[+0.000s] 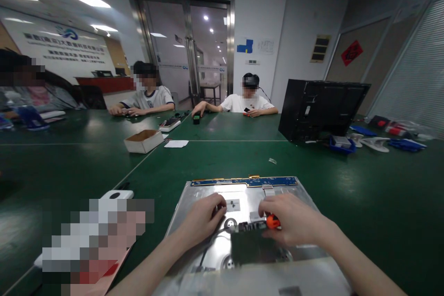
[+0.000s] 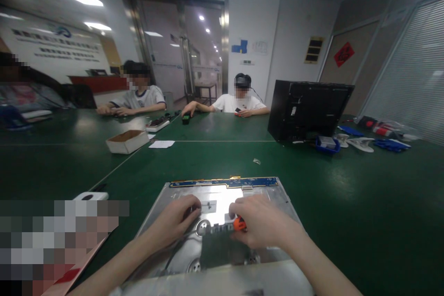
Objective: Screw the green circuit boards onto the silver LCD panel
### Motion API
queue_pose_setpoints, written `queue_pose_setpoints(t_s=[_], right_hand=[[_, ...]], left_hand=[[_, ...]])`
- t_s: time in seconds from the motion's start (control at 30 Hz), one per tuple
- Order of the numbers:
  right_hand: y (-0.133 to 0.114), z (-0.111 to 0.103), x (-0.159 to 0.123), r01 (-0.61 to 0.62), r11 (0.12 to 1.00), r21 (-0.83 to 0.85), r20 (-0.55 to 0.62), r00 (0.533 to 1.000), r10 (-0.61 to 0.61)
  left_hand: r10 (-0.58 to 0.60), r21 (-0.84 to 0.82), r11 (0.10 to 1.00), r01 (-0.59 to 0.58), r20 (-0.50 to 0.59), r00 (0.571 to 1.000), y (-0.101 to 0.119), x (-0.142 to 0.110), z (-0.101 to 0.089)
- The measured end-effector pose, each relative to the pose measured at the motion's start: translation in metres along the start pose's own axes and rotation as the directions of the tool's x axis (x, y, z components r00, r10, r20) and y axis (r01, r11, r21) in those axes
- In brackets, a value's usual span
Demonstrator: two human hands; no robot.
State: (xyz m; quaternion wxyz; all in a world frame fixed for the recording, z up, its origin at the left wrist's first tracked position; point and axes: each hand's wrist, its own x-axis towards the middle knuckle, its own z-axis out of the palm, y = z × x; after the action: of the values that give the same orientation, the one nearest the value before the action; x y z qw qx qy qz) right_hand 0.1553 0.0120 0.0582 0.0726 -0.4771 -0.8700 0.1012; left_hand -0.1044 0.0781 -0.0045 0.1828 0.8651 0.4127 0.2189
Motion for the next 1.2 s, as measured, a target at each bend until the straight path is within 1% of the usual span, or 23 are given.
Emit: queue_pose_setpoints(t_s=[0.1, 0.2, 0.3, 0.47, 0.67, 0.8, 0.97, 1.07, 1.13, 1.2], right_hand=[[0.001, 0.001, -0.002, 0.012, 0.995, 0.099, 0.114, 0.993, -0.023], [0.002, 0.005, -0.001, 0.051, 0.992, 0.119, 0.148, 0.987, -0.068], [0.000, 0.010, 0.000, 0.073, 0.993, 0.096, 0.127, 0.988, -0.085], [-0.006, 0.018, 0.001, 0.088, 0.993, 0.080, 0.144, 0.985, -0.099], [-0.018, 0.032, 0.009, 0.086, 0.996, -0.003, 0.070, 0.994, -0.085], [-0.022, 0.038, 0.011, 0.105, 0.994, -0.014, 0.067, 0.992, -0.104], [-0.018, 0.035, 0.011, 0.108, 0.994, -0.011, 0.087, 0.990, -0.106], [-0.015, 0.029, 0.010, 0.103, 0.994, 0.026, 0.096, 0.990, -0.105], [-0.012, 0.025, 0.008, 0.116, 0.991, 0.070, 0.072, 0.990, -0.121], [-0.008, 0.023, 0.007, 0.121, 0.989, 0.087, 0.002, 0.993, -0.122]], left_hand=[[0.010, 0.007, 1.000, -0.010, 0.006, 1.000, 0.003, 0.000, -0.001], [0.008, 0.036, 0.999, -0.008, 0.012, 1.000, 0.004, -0.001, -0.001], [0.021, 0.052, 0.998, -0.022, 0.020, 1.000, 0.003, -0.001, 0.000], [0.033, 0.051, 0.998, -0.034, 0.024, 0.999, 0.001, -0.001, 0.002], [0.058, 0.051, 0.997, -0.060, 0.025, 0.998, 0.004, -0.001, 0.001], [0.059, 0.057, 0.996, -0.062, 0.039, 0.997, 0.006, -0.001, -0.001], [0.053, 0.053, 0.997, -0.055, 0.040, 0.998, 0.005, 0.000, -0.001], [0.051, 0.034, 0.998, -0.053, 0.039, 0.998, 0.004, 0.000, -0.002], [0.054, 0.023, 0.998, -0.055, 0.043, 0.998, 0.003, 0.000, -0.002], [0.057, 0.022, 0.998, -0.058, 0.047, 0.997, 0.002, 0.000, -0.002]])
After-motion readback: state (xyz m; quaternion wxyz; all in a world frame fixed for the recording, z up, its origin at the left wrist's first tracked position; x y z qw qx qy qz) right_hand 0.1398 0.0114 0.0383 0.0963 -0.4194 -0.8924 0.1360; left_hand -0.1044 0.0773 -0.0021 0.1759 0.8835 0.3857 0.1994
